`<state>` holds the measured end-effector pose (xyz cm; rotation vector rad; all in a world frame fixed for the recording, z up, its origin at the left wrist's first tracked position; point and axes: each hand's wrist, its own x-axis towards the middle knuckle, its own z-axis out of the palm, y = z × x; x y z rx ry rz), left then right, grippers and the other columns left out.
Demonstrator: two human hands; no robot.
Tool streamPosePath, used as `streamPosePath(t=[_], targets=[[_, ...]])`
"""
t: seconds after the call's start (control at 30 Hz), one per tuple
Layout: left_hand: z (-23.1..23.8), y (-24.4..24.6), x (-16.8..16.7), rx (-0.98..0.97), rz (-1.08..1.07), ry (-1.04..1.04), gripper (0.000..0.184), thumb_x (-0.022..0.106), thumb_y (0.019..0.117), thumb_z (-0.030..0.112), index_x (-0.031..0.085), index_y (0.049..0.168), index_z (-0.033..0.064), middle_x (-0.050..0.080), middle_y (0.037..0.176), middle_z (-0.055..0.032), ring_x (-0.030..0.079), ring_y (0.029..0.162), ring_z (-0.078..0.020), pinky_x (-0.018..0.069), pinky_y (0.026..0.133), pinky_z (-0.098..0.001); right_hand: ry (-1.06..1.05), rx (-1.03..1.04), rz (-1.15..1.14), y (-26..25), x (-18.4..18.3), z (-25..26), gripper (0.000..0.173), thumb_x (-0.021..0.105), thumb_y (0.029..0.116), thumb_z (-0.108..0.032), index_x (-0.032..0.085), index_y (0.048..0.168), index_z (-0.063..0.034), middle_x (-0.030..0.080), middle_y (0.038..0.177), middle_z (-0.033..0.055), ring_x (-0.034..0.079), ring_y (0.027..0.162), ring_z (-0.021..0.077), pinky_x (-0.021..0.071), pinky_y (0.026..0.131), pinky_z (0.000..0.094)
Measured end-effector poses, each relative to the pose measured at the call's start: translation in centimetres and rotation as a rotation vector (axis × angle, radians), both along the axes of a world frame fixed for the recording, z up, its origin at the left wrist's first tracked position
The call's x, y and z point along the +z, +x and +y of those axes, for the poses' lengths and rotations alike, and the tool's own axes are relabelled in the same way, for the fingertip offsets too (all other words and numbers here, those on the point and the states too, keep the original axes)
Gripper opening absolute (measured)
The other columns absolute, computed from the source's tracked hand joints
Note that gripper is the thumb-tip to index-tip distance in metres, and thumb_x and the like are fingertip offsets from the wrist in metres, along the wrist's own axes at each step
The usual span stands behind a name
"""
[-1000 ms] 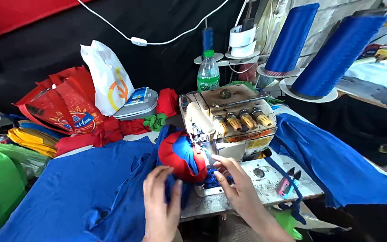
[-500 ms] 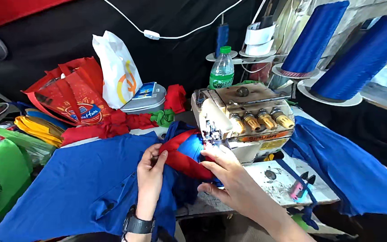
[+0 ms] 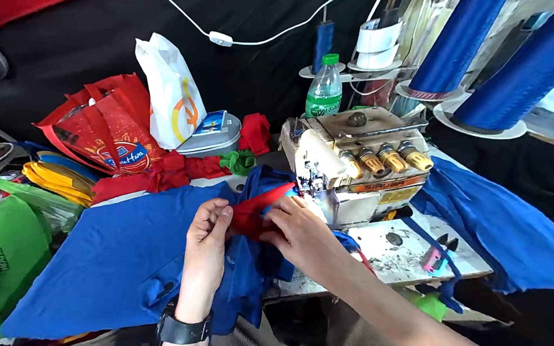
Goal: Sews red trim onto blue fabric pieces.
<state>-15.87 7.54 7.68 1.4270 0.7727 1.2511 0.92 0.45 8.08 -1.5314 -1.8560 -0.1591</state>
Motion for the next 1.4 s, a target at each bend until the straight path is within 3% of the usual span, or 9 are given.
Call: streamPosePath(t=[0.23, 0.37, 0.6, 0.7, 0.8, 0.9, 1.0, 1.27, 1.4], targets=[[-1.0, -1.3, 1.2, -0.237, -0.319, -0.175, 0.022, 0.056, 0.1001, 0.004, 0.071, 0.113, 0.0147, 0.074, 0.099, -0.0033, 0.073, 0.086, -0.0118, 0.0625, 0.079, -0.0305, -0.465, 0.128, 0.483, 0.0, 2.6, -1.5, 0.038, 0.072, 0.0961, -0.024, 0.062, 0.127, -0.0048, 0.069, 0.098, 0.0098, 0.066, 0.078, 0.016, 0.0566, 0.072, 0.0332], [-0.9, -1.2, 0.0, -0.254, -0.332, -0.176, 0.026, 0.065, 0.0926, 0.0, 0.072, 0.114, 0.0146, 0.074, 0.097, -0.0038, 0.073, 0.085, -0.0117, 0.0626, 0.078, -0.0302, -0.518, 0.135, 0.48, -0.4, 1.9, -2.3, 0.026, 0.059, 0.104, -0.028, 0.069, 0.102, -0.0047, 0.066, 0.083, 0.0058, 0.063, 0.068, 0.0092, 0.0532, 0.063, 0.0239], [-1.9, 0.6, -1.7, 0.055, 0.094, 0.172, 0.031, 0.068, 0.0836, -0.003, 0.064, 0.113, 0.0069, 0.071, 0.091, 0.0017, 0.068, 0.078, -0.004, 0.0583, 0.069, -0.0207, -0.77, 0.0, 0.08, -2.6, 2.5, -3.7, 0.027, 0.047, 0.1078, -0.013, 0.06, 0.127, 0.0009, 0.07, 0.095, 0.0229, 0.07, 0.095, 0.0418, 0.0553, 0.082, 0.0571], [-1.8, 0.6, -2.8, 0.096, 0.397, 0.295, 0.029, 0.066, 0.0872, 0.006, 0.063, 0.116, 0.0008, 0.066, 0.082, -0.0001, 0.061, 0.065, -0.0021, 0.0529, 0.059, -0.0191, -0.412, 0.185, -0.167, -4.1, -0.4, -5.6, 0.009, 0.064, 0.0879, 0.005, 0.072, 0.092, 0.0035, 0.069, 0.08, 0.0202, 0.072, 0.075, 0.0385, 0.0577, 0.062, 0.0525], [-2.3, -0.3, -2.9, -0.039, 0.448, 0.121, 0.017, 0.054, 0.0998, 0.013, 0.066, 0.106, 0.0038, 0.061, 0.075, 0.0025, 0.054, 0.057, -0.0021, 0.0473, 0.054, -0.0192, -0.074, 0.351, -0.279, -4.5, -1.8, -6.1, 0.015, 0.064, 0.0853, 0.003, 0.07, 0.074, -0.0039, 0.067, 0.077, 0.0119, 0.069, 0.074, 0.0271, 0.0551, 0.068, 0.0389], [-3.2, -1.1, -2.3, -0.258, 0.439, -0.177, 0.043, 0.034, 0.1104, 0.029, 0.07, 0.099, 0.0064, 0.065, 0.073, 0.0058, 0.061, 0.059, -0.0014, 0.0527, 0.056, -0.0197, -0.095, 0.513, -0.101, -3.2, -1.3, -6.8, 0.017, 0.06, 0.0939, 0.0, 0.068, 0.079, -0.0025, 0.064, 0.076, 0.0122, 0.068, 0.073, 0.0273, 0.0566, 0.067, 0.0369], [-4.2, -0.6, -2.6, -0.511, 0.072, -0.48, 0.051, 0.021, 0.1108, 0.027, 0.067, 0.104, 0.0055, 0.075, 0.09, -0.0012, 0.072, 0.085, -0.009, 0.0591, 0.082, -0.0264, -0.127, 0.505, 0.136, -1.9, -1.9, -7.6, 0.022, 0.058, 0.101, -0.012, 0.066, 0.083, -0.0023, 0.063, 0.077, 0.0125, 0.066, 0.07, 0.0247, 0.0559, 0.062, 0.0338], [-4.5, 0.4, -1.7, -0.492, -0.268, -0.46, 0.035, 0.045, 0.1062, 0.028, 0.074, 0.106, 0.0063, 0.075, 0.101, -0.0082, 0.073, 0.095, -0.0156, 0.0595, 0.089, -0.0337, -0.294, 0.157, 0.557, 0.4, -4.6, -9.7, 0.047, 0.059, 0.1, -0.048, 0.067, 0.109, -0.0028, 0.068, 0.077, 0.0072, 0.066, 0.065, 0.0124, 0.0565, 0.059, 0.0307], [-4.9, 1.0, -2.7, -0.652, -0.063, -0.506, 0.038, 0.035, 0.1066, 0.018, 0.07, 0.109, 0.0037, 0.075, 0.102, -0.0056, 0.072, 0.091, -0.0121, 0.0599, 0.084, -0.0295, -0.301, 0.194, 0.523, 0.1, -4.5, -10.3, 0.033, 0.053, 0.1065, -0.031, 0.065, 0.096, -0.0018, 0.067, 0.071, 0.0073, 0.066, 0.061, 0.015, 0.0559, 0.058, 0.0315]])
